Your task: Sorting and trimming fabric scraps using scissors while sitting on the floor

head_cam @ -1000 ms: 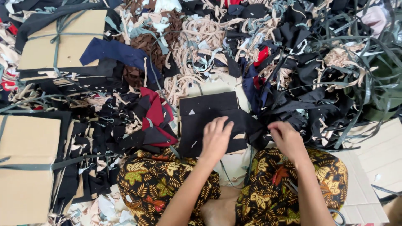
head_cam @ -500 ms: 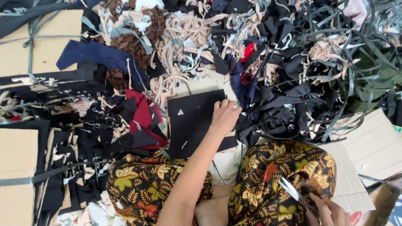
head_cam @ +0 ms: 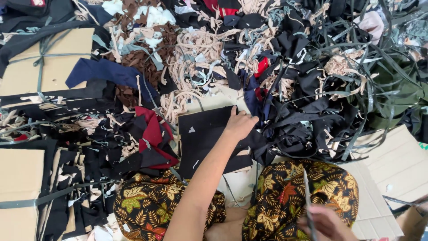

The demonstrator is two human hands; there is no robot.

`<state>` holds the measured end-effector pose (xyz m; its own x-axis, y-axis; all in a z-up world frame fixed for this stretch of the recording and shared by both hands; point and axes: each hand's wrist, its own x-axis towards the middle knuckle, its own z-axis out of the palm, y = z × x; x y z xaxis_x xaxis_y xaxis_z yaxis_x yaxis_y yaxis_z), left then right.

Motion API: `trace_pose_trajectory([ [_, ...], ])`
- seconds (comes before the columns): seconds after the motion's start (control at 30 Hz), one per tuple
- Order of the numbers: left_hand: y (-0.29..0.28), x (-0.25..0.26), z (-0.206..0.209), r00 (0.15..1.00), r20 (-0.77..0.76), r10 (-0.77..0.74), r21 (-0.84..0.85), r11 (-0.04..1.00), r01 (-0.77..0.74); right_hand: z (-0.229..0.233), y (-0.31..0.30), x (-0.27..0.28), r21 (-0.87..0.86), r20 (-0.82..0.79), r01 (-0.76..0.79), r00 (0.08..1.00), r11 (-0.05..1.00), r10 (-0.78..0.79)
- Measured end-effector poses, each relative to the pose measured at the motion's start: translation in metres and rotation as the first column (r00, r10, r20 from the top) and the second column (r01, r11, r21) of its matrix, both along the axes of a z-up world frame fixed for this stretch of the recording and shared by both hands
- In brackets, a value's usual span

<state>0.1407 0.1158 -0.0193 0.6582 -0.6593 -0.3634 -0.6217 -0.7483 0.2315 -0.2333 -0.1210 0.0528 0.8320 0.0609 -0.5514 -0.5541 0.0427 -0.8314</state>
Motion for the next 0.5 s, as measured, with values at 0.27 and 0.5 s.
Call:
trace_pose_trajectory([
  [0.27,0.006,0.017,0.024,0.909,-0.407,0.087,-0.188,0.966,-0.177,0.001,0.101,0.149,0.212,-0.366,-0.062,0.920,0.975,0.138],
  [0.5,0.019,0.031,0.004,0.804,-0.595,0.019,-0.362,0.886,-0.289,-0.004,0.109,0.167,0.109,-0.395,-0.126,0.905,0.986,0.159],
])
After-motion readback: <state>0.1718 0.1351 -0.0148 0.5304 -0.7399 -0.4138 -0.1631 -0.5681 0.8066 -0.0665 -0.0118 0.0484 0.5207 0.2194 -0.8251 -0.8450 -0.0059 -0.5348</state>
